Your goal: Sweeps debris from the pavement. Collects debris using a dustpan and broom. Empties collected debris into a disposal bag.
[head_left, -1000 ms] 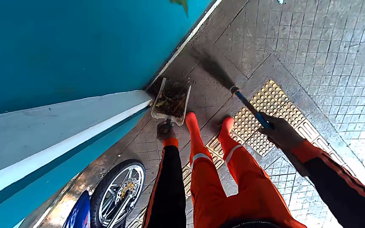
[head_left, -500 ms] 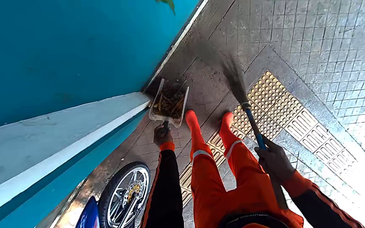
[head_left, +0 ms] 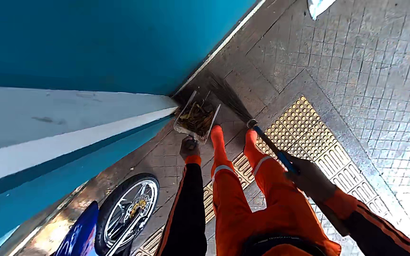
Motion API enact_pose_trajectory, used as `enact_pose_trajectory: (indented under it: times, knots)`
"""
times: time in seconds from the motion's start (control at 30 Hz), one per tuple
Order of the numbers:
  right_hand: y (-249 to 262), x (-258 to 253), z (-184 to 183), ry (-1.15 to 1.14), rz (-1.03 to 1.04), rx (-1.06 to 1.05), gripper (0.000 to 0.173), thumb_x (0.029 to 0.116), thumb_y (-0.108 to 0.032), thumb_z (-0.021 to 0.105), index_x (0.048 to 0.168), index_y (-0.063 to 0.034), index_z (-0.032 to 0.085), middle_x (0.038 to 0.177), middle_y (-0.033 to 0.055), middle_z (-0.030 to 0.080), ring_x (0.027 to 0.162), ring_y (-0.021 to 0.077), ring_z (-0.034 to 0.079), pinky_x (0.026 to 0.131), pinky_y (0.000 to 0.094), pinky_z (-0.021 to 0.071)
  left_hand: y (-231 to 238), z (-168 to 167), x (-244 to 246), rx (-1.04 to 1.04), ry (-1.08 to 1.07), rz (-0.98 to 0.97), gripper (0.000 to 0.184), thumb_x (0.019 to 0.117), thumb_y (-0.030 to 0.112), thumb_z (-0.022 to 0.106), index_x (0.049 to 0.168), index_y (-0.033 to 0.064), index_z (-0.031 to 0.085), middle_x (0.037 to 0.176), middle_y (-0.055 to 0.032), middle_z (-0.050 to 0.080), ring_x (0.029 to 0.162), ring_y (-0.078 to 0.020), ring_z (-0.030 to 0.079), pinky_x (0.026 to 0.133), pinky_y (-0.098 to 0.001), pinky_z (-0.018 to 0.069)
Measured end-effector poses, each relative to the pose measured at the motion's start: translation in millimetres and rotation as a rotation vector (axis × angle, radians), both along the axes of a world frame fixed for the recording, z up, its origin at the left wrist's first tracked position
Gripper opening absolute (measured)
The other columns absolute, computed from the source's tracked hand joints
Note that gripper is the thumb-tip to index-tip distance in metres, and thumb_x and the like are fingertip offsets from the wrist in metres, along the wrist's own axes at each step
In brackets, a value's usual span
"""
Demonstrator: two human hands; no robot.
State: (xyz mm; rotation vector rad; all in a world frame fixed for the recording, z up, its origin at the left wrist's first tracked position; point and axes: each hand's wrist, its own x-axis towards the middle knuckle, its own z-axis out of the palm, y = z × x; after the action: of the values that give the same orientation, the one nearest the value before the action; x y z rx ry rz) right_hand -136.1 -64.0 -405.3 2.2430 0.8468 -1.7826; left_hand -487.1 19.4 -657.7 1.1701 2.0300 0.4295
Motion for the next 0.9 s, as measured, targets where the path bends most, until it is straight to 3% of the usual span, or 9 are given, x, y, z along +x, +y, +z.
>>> enact_pose_trajectory:
  times: [0.07, 0.2, 0.27, 0.43, 0.5, 0.57, 0.67, 0.8, 0.9]
  knots:
    - [23, 15, -17, -0.072, 0.098, 0.036, 0.075, 0.0951, -0.013, 0.068, 0.162, -0.0167, 0.034, 0.104, 0.0215, 0.068, 0.075, 0.0313, 0.065, 0.071, 0.0513, 0.0562, -18, 7, 1, -0.014, 0.004, 0.031, 0.040, 0.0789, 0.001, 0.082, 0.116, -0.0045, 0.069, 0.111, -0.0203, 0.073, 0.106, -0.0287, 0.070, 0.097, -0.0450, 0.0542]
    - [75, 4, -105, -0.059, 0.363, -0.022, 0.074, 0.0938, -0.010, 0.068, 0.160, -0.0105, 0.036, 0.129, 0.0269, 0.063, 0.112, 0.0417, 0.066, 0.096, 0.0595, 0.0519, -60, 9, 15, -0.042, -0.019, 0.189, 0.042, 0.0791, 0.001, 0.083, 0.118, -0.0053, 0.067, 0.111, -0.0203, 0.073, 0.104, -0.0273, 0.070, 0.097, -0.0432, 0.0555]
    - [80, -4, -109, 0.007, 0.574, -0.031, 0.074, 0.0928, -0.009, 0.068, 0.160, -0.0088, 0.037, 0.134, 0.0272, 0.061, 0.122, 0.0434, 0.061, 0.103, 0.0612, 0.0475, -65, 10, 18, -0.032, -0.019, 0.310, 0.041, 0.0795, 0.001, 0.082, 0.117, -0.0060, 0.067, 0.106, -0.0194, 0.072, 0.099, -0.0247, 0.070, 0.093, -0.0407, 0.0566]
    - [78, 12, -29, -0.019, 0.773, -0.004, 0.080, 0.0934, -0.009, 0.067, 0.164, -0.0144, 0.029, 0.125, 0.0247, 0.067, 0.111, 0.0408, 0.066, 0.098, 0.0575, 0.0505, -96, 30, -3, -0.107, 0.069, 0.448, 0.044, 0.0816, 0.006, 0.084, 0.121, -0.0028, 0.066, 0.105, -0.0188, 0.074, 0.099, -0.0271, 0.072, 0.094, -0.0437, 0.0562]
    - [99, 0, -33, -0.045, 0.824, 0.046, 0.077, 0.0939, -0.007, 0.065, 0.163, -0.0108, 0.031, 0.124, 0.0275, 0.066, 0.110, 0.0437, 0.066, 0.097, 0.0598, 0.0504, -111, 34, -13, -0.114, 0.065, 0.494, 0.044, 0.0814, 0.004, 0.083, 0.121, -0.0043, 0.066, 0.105, -0.0199, 0.073, 0.098, -0.0276, 0.071, 0.094, -0.0438, 0.0554]
    - [122, -24, -73, -0.078, 0.910, 0.099, 0.074, 0.0921, -0.005, 0.066, 0.160, -0.0055, 0.035, 0.124, 0.0299, 0.065, 0.114, 0.0464, 0.064, 0.098, 0.0618, 0.0491, -118, 27, -20, -0.143, 0.067, 0.553, 0.042, 0.0816, 0.003, 0.083, 0.120, -0.0022, 0.067, 0.106, -0.0185, 0.074, 0.099, -0.0265, 0.071, 0.093, -0.0433, 0.0556]
    - [118, -53, -112, -0.059, 1.093, -0.018, 0.081, 0.0908, -0.005, 0.068, 0.162, -0.0067, 0.030, 0.133, 0.0279, 0.061, 0.124, 0.0448, 0.059, 0.104, 0.0606, 0.0469, -133, 12, -30, -0.164, 0.059, 0.614, 0.042, 0.0818, 0.005, 0.084, 0.120, 0.0007, 0.067, 0.106, -0.0156, 0.074, 0.099, -0.0250, 0.072, 0.093, -0.0432, 0.0558]
    - [82, -33, -60, -0.049, 0.996, 0.049, 0.080, 0.0908, -0.004, 0.066, 0.163, -0.0155, 0.033, 0.121, 0.0269, 0.068, 0.108, 0.0438, 0.067, 0.094, 0.0620, 0.0514, -155, 1, -47, -0.185, 0.011, 0.576, 0.046, 0.0819, 0.008, 0.085, 0.123, 0.0037, 0.066, 0.103, -0.0136, 0.075, 0.097, -0.0258, 0.072, 0.093, -0.0472, 0.0562]
    - [83, -49, -56, -0.071, 0.947, 0.124, 0.077, 0.0896, -0.003, 0.066, 0.161, -0.0094, 0.036, 0.120, 0.0287, 0.068, 0.106, 0.0453, 0.067, 0.093, 0.0624, 0.0513, -161, -13, -59, -0.169, 0.027, 0.556, 0.045, 0.0807, 0.010, 0.086, 0.121, 0.0036, 0.068, 0.102, -0.0158, 0.075, 0.099, -0.0315, 0.072, 0.092, -0.0540, 0.0550]
